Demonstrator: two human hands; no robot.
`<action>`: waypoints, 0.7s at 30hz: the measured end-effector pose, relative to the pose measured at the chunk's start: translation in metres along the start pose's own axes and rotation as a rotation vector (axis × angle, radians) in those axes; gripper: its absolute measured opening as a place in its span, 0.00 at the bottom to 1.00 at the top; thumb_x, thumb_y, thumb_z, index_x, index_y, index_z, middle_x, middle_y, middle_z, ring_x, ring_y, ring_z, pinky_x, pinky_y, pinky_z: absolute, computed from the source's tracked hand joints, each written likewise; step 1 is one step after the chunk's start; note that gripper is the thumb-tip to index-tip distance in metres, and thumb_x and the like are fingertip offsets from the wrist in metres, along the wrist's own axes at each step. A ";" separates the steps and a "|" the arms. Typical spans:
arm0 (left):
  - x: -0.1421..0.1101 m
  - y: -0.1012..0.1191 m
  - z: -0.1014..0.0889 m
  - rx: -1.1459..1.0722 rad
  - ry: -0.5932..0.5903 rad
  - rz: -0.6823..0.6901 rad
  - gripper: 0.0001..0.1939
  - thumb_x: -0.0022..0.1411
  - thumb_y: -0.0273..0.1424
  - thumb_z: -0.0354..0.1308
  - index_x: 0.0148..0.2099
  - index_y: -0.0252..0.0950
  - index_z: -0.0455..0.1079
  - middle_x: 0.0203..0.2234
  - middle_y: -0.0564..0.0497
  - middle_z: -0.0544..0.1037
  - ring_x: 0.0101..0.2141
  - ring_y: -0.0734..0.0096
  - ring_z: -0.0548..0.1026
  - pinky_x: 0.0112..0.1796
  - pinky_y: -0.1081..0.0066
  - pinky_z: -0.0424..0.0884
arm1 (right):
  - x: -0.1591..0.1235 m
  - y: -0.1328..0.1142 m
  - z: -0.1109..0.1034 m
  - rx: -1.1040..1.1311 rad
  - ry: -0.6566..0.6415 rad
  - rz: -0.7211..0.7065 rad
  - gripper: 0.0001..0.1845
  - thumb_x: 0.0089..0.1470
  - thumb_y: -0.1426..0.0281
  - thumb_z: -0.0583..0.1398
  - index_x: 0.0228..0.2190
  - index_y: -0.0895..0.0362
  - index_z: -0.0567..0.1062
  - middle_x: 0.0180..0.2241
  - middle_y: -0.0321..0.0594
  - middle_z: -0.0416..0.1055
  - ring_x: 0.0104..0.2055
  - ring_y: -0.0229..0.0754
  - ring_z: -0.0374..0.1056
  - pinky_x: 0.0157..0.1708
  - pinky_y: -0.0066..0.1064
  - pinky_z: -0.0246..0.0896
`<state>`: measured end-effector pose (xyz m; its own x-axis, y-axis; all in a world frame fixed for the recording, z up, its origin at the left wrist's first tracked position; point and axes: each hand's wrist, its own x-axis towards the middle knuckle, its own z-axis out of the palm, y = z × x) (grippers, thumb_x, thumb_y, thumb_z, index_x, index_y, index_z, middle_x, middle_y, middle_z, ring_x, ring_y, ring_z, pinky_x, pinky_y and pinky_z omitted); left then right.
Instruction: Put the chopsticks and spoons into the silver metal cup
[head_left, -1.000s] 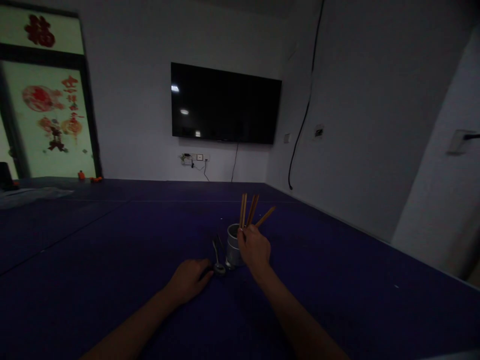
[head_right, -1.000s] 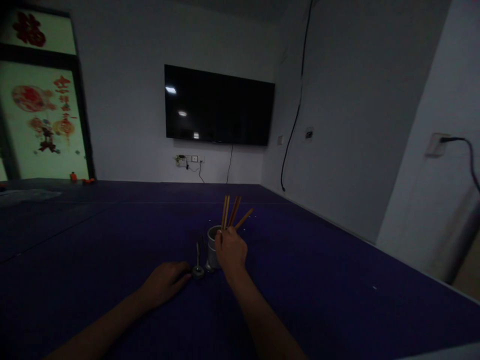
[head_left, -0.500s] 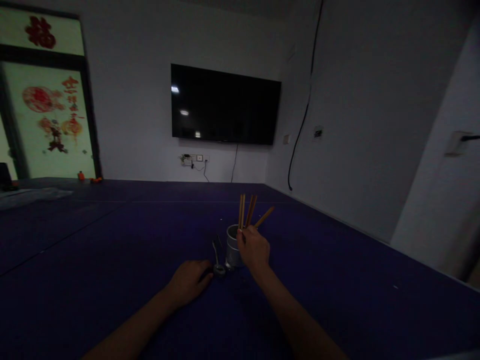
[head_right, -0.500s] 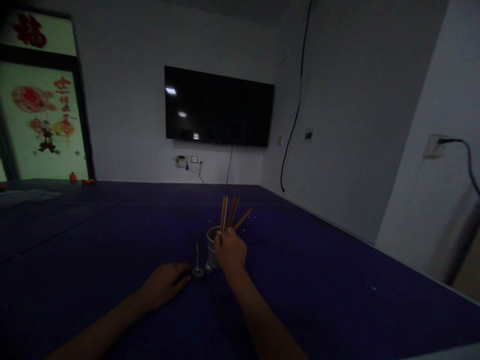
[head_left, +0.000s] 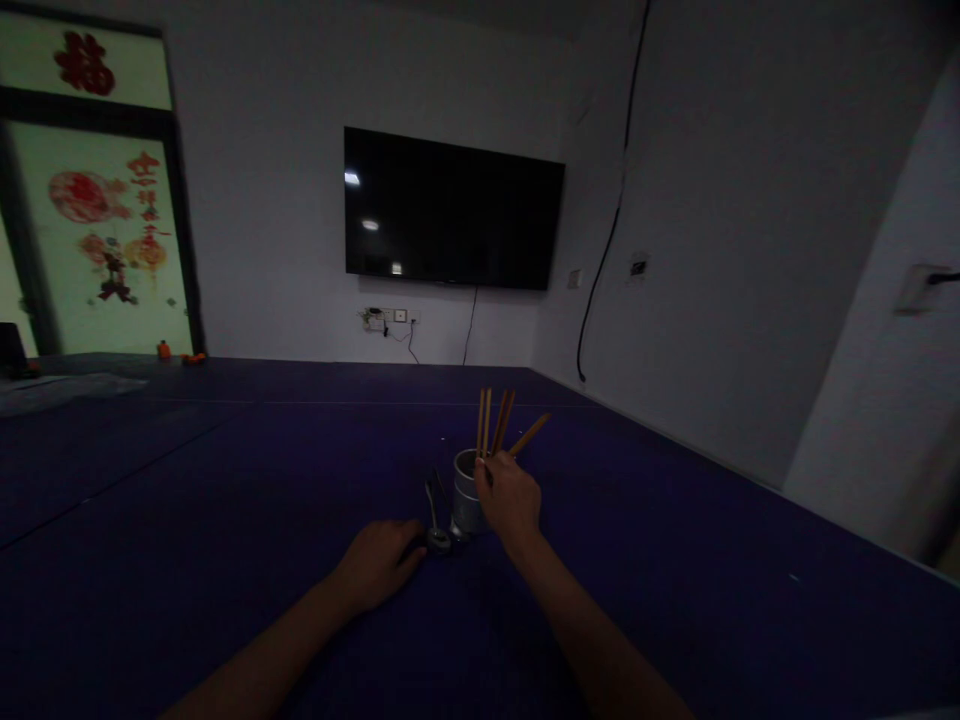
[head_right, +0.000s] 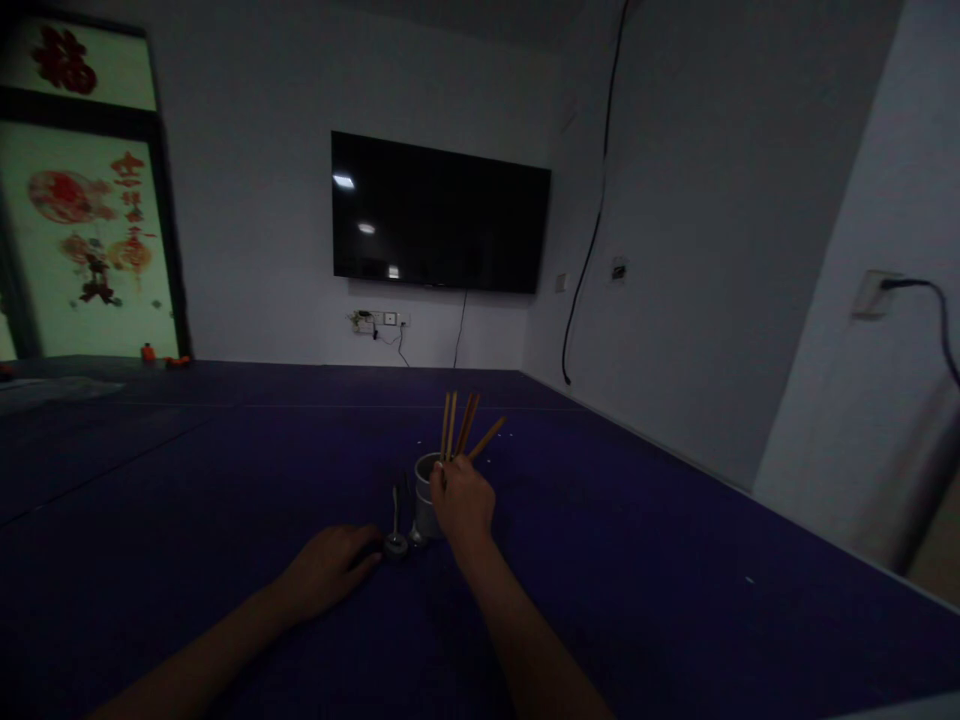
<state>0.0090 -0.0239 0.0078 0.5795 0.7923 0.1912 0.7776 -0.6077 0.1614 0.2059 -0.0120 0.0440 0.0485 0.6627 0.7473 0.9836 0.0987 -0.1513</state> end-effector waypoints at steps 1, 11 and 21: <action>0.000 0.000 0.000 0.000 0.000 0.000 0.13 0.62 0.37 0.42 0.43 0.39 0.65 0.37 0.47 0.75 0.38 0.65 0.73 0.36 0.69 0.65 | 0.000 0.000 0.000 0.002 0.000 0.000 0.17 0.58 0.67 0.49 0.28 0.56 0.75 0.29 0.39 0.70 0.28 0.35 0.66 0.26 0.26 0.49; 0.001 0.000 0.002 0.008 0.010 -0.003 0.14 0.62 0.37 0.42 0.43 0.40 0.64 0.37 0.47 0.75 0.38 0.64 0.73 0.37 0.69 0.65 | -0.001 0.000 0.001 0.030 0.008 -0.002 0.18 0.59 0.67 0.48 0.28 0.56 0.75 0.28 0.39 0.71 0.30 0.36 0.67 0.27 0.26 0.50; 0.000 0.003 -0.001 0.033 0.000 0.003 0.13 0.62 0.36 0.42 0.42 0.39 0.64 0.36 0.47 0.75 0.37 0.64 0.73 0.36 0.68 0.65 | -0.001 0.000 0.000 0.015 0.014 -0.001 0.17 0.59 0.67 0.48 0.28 0.57 0.74 0.28 0.38 0.72 0.30 0.37 0.67 0.27 0.27 0.49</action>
<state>0.0112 -0.0263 0.0091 0.5821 0.7901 0.1919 0.7833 -0.6082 0.1284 0.2057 -0.0122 0.0432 0.0503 0.6520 0.7566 0.9810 0.1100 -0.1601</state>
